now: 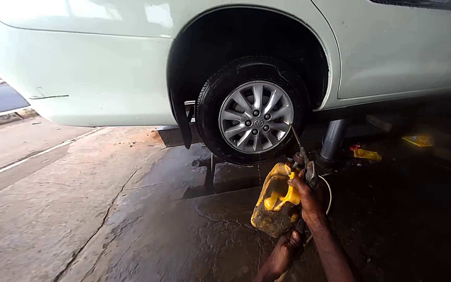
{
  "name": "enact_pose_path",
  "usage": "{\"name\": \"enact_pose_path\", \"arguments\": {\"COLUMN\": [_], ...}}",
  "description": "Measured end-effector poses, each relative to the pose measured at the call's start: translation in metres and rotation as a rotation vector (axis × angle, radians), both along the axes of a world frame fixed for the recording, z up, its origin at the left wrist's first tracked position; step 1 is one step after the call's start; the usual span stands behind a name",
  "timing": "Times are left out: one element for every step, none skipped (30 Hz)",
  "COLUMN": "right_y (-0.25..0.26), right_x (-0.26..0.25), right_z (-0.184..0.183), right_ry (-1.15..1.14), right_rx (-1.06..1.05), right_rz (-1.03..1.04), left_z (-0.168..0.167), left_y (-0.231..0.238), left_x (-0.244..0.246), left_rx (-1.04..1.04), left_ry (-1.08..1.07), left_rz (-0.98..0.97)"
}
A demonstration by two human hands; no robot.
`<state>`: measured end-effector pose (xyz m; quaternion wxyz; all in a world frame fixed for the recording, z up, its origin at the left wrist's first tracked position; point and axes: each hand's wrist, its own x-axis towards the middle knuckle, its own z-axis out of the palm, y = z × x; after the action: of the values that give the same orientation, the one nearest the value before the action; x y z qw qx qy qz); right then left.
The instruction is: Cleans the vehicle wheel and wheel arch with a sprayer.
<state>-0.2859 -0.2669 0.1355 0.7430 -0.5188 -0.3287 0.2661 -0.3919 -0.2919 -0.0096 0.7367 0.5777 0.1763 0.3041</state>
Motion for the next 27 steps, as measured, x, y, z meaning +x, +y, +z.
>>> {"name": "enact_pose_path", "arguments": {"right_y": [-0.001, -0.001, -0.001, -0.001, -0.002, -0.003, -0.004, -0.004, -0.006, -0.007, -0.008, -0.009, -0.011, -0.014, -0.016, -0.020, -0.024, -0.027, -0.030, -0.033, -0.035, -0.036, -0.038, -0.039, -0.040, -0.042, -0.043], "right_x": [0.000, 0.001, 0.001, 0.001, 0.001, 0.000, -0.001, -0.002, -0.004, -0.005, -0.007, -0.009, -0.011, -0.014, -0.017, -0.020, -0.024, -0.026, -0.029, -0.032, -0.034, -0.036, -0.038, -0.039, -0.041, -0.043, -0.044], "right_z": [-0.003, -0.007, -0.010, -0.014, -0.017, -0.020, -0.023, -0.027, -0.030, -0.033, -0.037, -0.040, -0.043, -0.045, -0.046, -0.045, -0.042, -0.039, -0.035, -0.031, -0.027, -0.023, -0.019, -0.015, -0.012, -0.009, -0.006], "right_ry": [0.003, 0.005, 0.009, 0.013, 0.014, 0.018, 0.021, 0.028, 0.039, 0.052, 0.056, 0.061, 0.065, 0.063, 0.061, 0.062, 0.057, 0.054, 0.050, 0.048, 0.043, 0.039, 0.031, 0.024, 0.015, 0.007, 0.003], "right_rx": [-0.008, -0.019, -0.030, -0.040, -0.053, -0.061, -0.069, -0.085, -0.105, -0.123, -0.137, -0.141, -0.139, -0.128, -0.114, -0.096, -0.079, -0.063, -0.050, -0.044, -0.038, -0.032, -0.026, -0.017, -0.008, -0.005, 0.000], "right_rz": [0.004, 0.005, 0.007, 0.010, 0.010, 0.011, 0.013, 0.018, 0.021, 0.021, 0.028, 0.039, 0.048, 0.060, 0.076, 0.094, 0.106, 0.119, 0.127, 0.135, 0.142, 0.149, 0.153, 0.157, 0.161, 0.166, 0.173], "left_z": [-0.002, -0.005, -0.008, -0.011, -0.014, -0.016, -0.019, -0.022, -0.025, -0.028, -0.031, -0.033, -0.036, -0.038, -0.039, -0.040, -0.038, -0.035, -0.030, -0.025, -0.021, -0.016, -0.013, -0.010, -0.007, -0.005, -0.003], "left_y": [-0.003, -0.006, -0.009, -0.012, -0.016, -0.020, -0.024, -0.028, -0.032, -0.036, -0.040, -0.043, -0.047, -0.050, -0.052, -0.054, -0.055, -0.057, -0.058, -0.059, -0.060, -0.060, -0.060, -0.061, -0.061, -0.062, -0.062], "left_x": [-0.001, -0.001, -0.002, -0.002, -0.003, -0.004, -0.006, -0.008, -0.010, -0.012, -0.014, -0.016, -0.018, -0.020, -0.023, -0.025, -0.026, -0.027, -0.028, -0.030, -0.031, -0.032, -0.033, -0.034, -0.035, -0.035, -0.036], "left_rx": [-0.010, -0.022, -0.037, -0.050, -0.060, -0.071, -0.084, -0.102, -0.117, -0.126, -0.133, -0.142, -0.147, -0.148, -0.138, -0.123, -0.105, -0.088, -0.071, -0.051, -0.033, -0.020, -0.012, -0.006, 0.000, 0.007, 0.015], "left_ry": [0.008, 0.016, 0.021, 0.021, 0.020, 0.023, 0.026, 0.029, 0.033, 0.038, 0.047, 0.056, 0.059, 0.055, 0.045, 0.035, 0.029, 0.024, 0.022, 0.025, 0.029, 0.031, 0.026, 0.020, 0.010, 0.001, -0.004], "left_rz": [-0.003, -0.005, -0.003, -0.002, 0.000, 0.004, 0.010, 0.021, 0.030, 0.038, 0.047, 0.057, 0.070, 0.083, 0.096, 0.113, 0.135, 0.152, 0.165, 0.176, 0.187, 0.196, 0.205, 0.212, 0.218, 0.225, 0.230]}}
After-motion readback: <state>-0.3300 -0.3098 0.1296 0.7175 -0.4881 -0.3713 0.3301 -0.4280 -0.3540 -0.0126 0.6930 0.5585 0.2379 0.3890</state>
